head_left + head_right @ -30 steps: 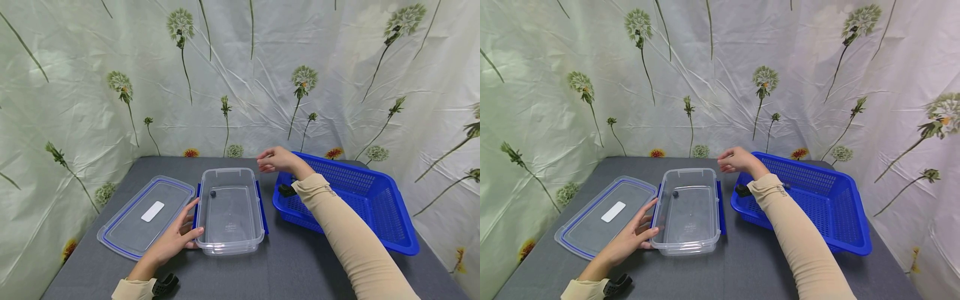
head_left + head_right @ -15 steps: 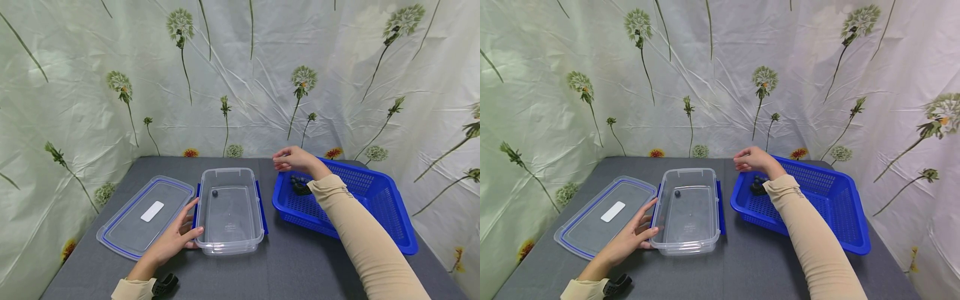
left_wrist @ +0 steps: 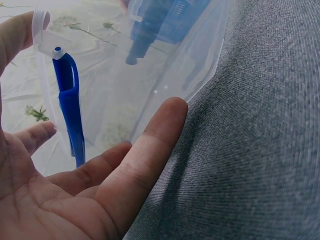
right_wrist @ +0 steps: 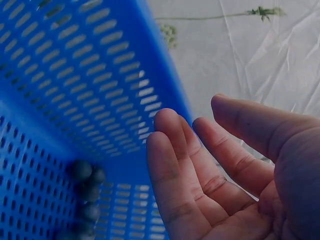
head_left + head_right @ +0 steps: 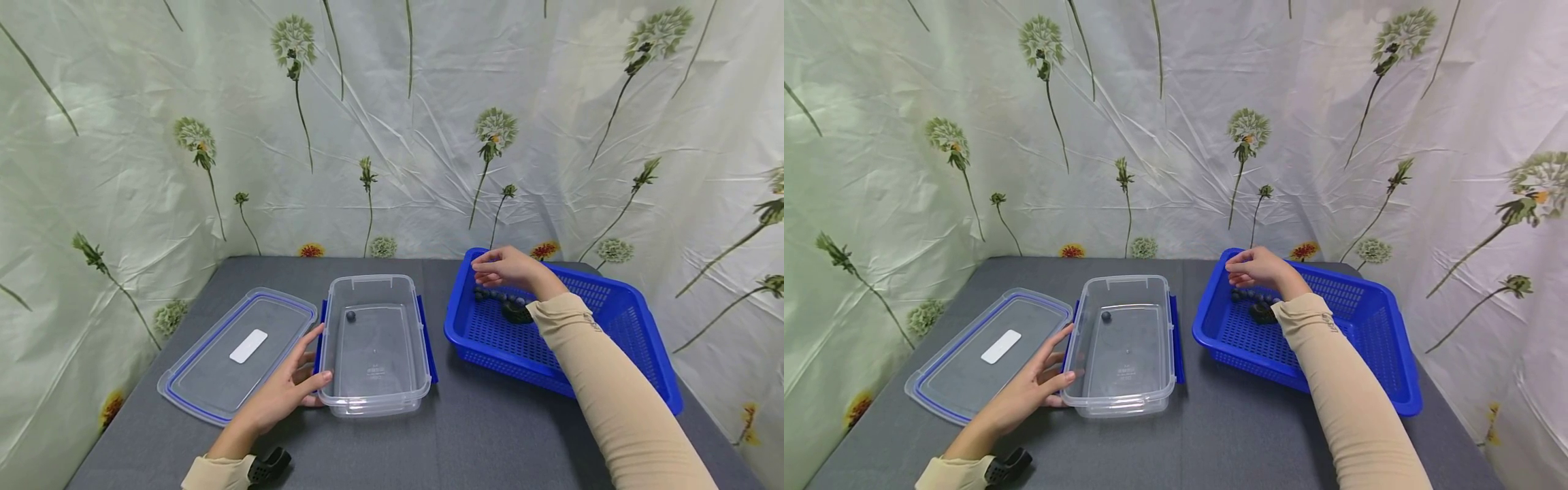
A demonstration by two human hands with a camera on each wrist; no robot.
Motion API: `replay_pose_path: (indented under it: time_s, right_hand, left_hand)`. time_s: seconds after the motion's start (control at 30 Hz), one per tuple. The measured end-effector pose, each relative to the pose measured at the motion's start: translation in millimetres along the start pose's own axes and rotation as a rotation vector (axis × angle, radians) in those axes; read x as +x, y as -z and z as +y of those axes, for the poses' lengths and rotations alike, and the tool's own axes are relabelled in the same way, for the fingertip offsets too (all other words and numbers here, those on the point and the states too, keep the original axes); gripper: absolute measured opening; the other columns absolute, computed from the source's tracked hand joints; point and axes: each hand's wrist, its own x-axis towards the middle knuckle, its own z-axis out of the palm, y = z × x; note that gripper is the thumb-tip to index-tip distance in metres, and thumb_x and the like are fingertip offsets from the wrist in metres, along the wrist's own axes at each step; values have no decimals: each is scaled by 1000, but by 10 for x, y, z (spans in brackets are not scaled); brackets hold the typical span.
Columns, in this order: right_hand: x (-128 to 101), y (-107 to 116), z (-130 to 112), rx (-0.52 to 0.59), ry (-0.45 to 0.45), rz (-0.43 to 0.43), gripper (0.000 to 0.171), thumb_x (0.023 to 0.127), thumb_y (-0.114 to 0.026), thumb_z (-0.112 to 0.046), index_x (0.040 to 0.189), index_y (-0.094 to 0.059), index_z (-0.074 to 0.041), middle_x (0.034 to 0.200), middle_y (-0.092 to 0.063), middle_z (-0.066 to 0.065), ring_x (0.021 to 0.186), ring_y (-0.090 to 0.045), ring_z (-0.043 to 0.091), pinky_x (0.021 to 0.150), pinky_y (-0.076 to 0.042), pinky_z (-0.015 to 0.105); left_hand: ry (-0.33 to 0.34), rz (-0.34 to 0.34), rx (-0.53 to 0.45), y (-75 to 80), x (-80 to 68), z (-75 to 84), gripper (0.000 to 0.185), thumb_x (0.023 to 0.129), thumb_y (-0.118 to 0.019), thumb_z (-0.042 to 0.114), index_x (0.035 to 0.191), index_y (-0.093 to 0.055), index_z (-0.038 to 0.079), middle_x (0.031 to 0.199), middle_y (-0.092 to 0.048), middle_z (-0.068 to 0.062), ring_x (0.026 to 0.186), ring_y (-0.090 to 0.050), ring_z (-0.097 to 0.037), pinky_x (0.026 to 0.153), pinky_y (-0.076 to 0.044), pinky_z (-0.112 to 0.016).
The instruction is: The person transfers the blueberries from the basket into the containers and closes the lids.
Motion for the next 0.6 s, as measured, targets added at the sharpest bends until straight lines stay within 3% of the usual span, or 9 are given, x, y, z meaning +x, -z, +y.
replay_pose_path:
  time_s: [0.17,0.37,0.6]
  right_hand:
    - [13,41,112,11,-16,-11,50,114,-53,-13,151,-44,18,100,-74,1,94,-73,9,93,-62,29]
    - [41,9,221,-17,-58,-13,49,113,-53,-13,150,-45,18,107,-75,6,93,-72,8,99,-61,34]
    - [81,-34,356,18,-88,-42,43,112,-54,-9,142,-49,21,95,-72,2,84,-69,6,85,-61,25]
  left_hand:
    - [7,7,-5,5,-5,3,84,105,-70,24,170,-19,41,167,-29,-38,144,-45,-62,82,-66,-51]
    - [3,6,-14,2,-10,2,84,105,-69,22,170,-19,40,166,-30,-38,143,-47,-61,82,-66,-52]
    - [-16,-12,-21,-8,-10,-1,84,106,-68,20,171,-19,38,165,-31,-39,142,-50,-59,82,-66,-53]
